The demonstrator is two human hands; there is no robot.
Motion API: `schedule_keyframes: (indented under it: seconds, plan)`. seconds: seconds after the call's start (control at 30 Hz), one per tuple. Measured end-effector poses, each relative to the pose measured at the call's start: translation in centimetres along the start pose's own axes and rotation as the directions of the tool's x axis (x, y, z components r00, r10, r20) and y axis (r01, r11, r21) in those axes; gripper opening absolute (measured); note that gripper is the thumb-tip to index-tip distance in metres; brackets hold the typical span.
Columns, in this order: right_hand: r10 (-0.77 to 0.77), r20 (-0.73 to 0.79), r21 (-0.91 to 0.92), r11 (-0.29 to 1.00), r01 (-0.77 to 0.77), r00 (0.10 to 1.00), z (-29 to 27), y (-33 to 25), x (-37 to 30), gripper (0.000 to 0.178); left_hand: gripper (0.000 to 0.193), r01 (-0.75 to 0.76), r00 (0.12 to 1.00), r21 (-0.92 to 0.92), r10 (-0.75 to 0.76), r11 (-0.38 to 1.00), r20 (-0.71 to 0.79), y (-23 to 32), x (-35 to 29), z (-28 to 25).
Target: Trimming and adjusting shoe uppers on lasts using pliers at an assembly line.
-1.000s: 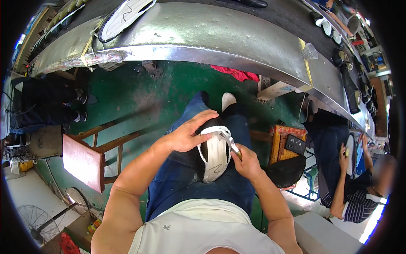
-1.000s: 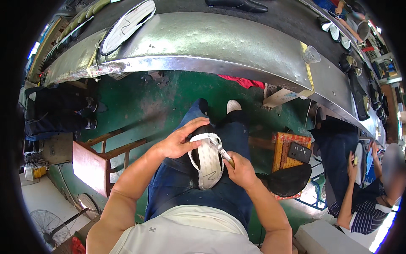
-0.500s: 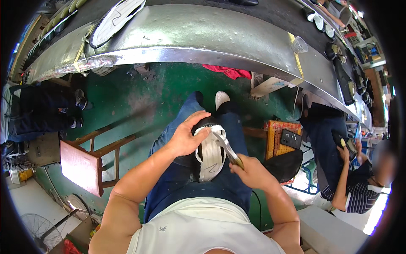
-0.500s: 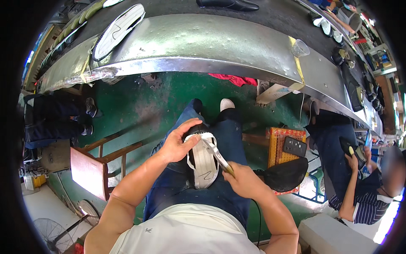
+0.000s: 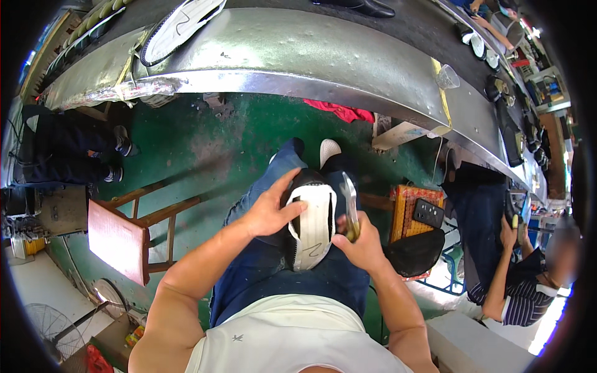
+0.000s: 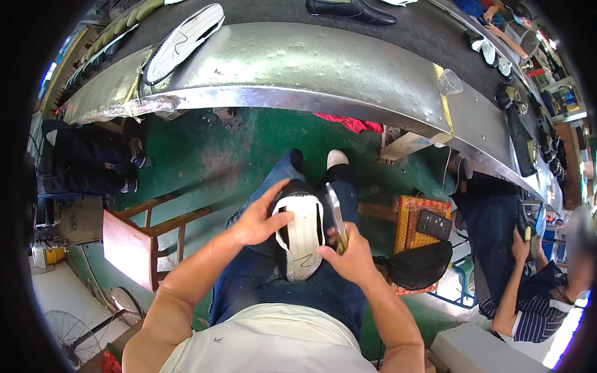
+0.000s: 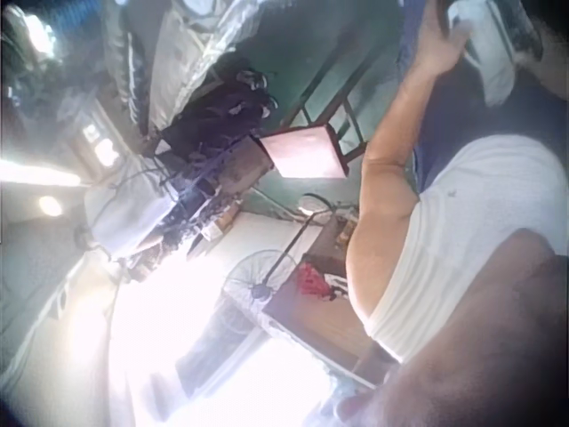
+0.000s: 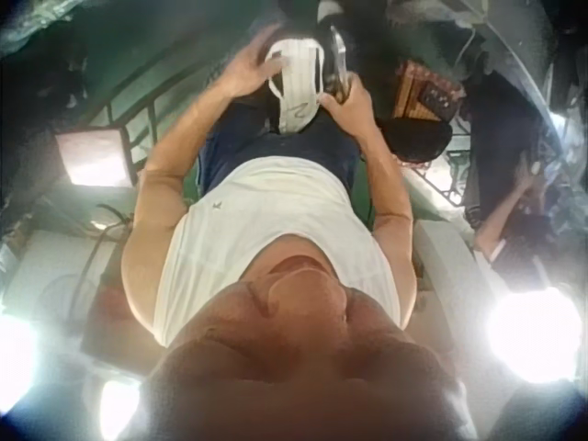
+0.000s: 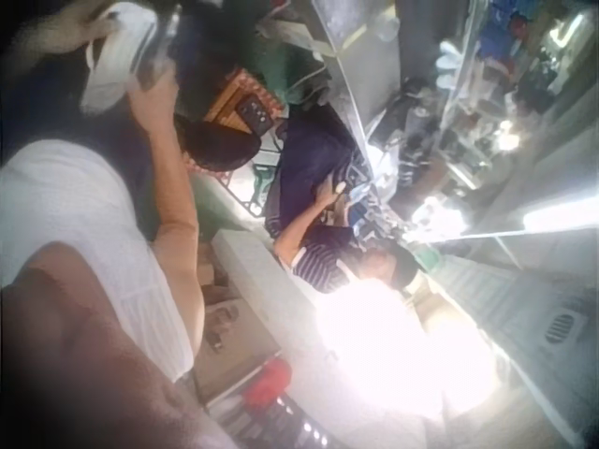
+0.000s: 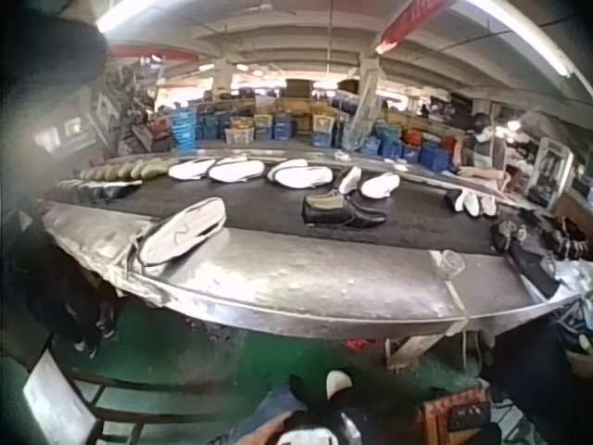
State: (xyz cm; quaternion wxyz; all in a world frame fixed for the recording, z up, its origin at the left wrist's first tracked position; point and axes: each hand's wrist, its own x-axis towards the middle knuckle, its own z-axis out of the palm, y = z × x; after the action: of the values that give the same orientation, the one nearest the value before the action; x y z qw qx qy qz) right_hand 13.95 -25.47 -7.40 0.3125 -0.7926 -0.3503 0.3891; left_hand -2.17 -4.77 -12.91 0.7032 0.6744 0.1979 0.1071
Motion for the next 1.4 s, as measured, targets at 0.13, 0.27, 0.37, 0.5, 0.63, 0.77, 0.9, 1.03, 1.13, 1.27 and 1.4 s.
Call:
schedule_keyframes:
  seconds: [0.13,0.27,0.37,0.5,0.63,0.77,0.9,1.03,1.13,1.27,1.4]
  plan:
    - [-0.015,-0.029,0.309,0.951,0.024,0.999,4.1,7.2,2.5,0.059,0.074,0.059,0.992,0.016,-0.057,0.998,-0.114,-2.3,-3.3,2.8]
    - [-0.045,-0.009,0.581,0.813,0.042,0.999,3.7,8.9,1.2,0.045,0.05,-0.133,0.95,0.342,0.218,0.93,-0.224,-2.0,-4.1,4.0]
    - [-0.122,-0.099,0.652,0.742,0.157,0.988,3.7,8.1,-1.0,0.042,0.037,-0.079,0.934,0.449,0.223,0.89,-0.278,-2.4,-2.5,5.3]
    - [-0.025,-0.105,0.475,0.877,0.072,0.994,3.3,9.0,-2.4,0.043,0.049,0.148,0.914,0.296,-0.017,0.944,-0.404,-1.7,3.2,4.3]
    - [0.066,-0.244,0.443,0.895,0.05,0.968,4.3,10.3,-1.9,0.031,0.052,0.149,0.868,0.377,0.062,0.914,-0.493,-8.5,7.9,4.9]
    - [0.103,-0.261,0.469,0.883,0.032,0.96,4.4,9.4,-3.5,0.024,0.053,0.353,0.709,0.114,-0.186,0.928,-0.68,-9.2,11.1,5.1]
    - [0.061,-0.308,0.451,0.888,0.089,0.949,4.6,8.6,-4.4,0.025,0.057,0.384,0.782,0.109,-0.261,0.917,-0.566,-7.9,9.5,6.5]
    - [0.087,-0.363,0.45,0.888,0.093,0.928,5.4,10.6,-4.3,0.03,0.076,0.34,0.935,-0.047,-0.343,0.939,-0.087,-5.4,0.5,8.3]
    - [0.145,-0.357,0.342,0.94,-0.015,0.923,4.7,9.7,-4.1,0.032,0.068,0.207,0.978,0.6,-0.185,0.773,-0.098,-1.2,-4.1,10.5]
    - [0.187,-0.268,0.531,0.847,-0.018,0.945,4.5,11.0,-3.6,0.029,0.05,0.255,0.966,0.401,-0.253,0.88,-0.06,-3.2,-3.2,9.1]
    - [0.225,-0.226,0.407,0.906,-0.118,0.948,2.9,11.8,-3.8,0.033,0.047,0.494,0.852,-0.138,-0.445,0.859,0.276,-4.0,-2.3,6.8]
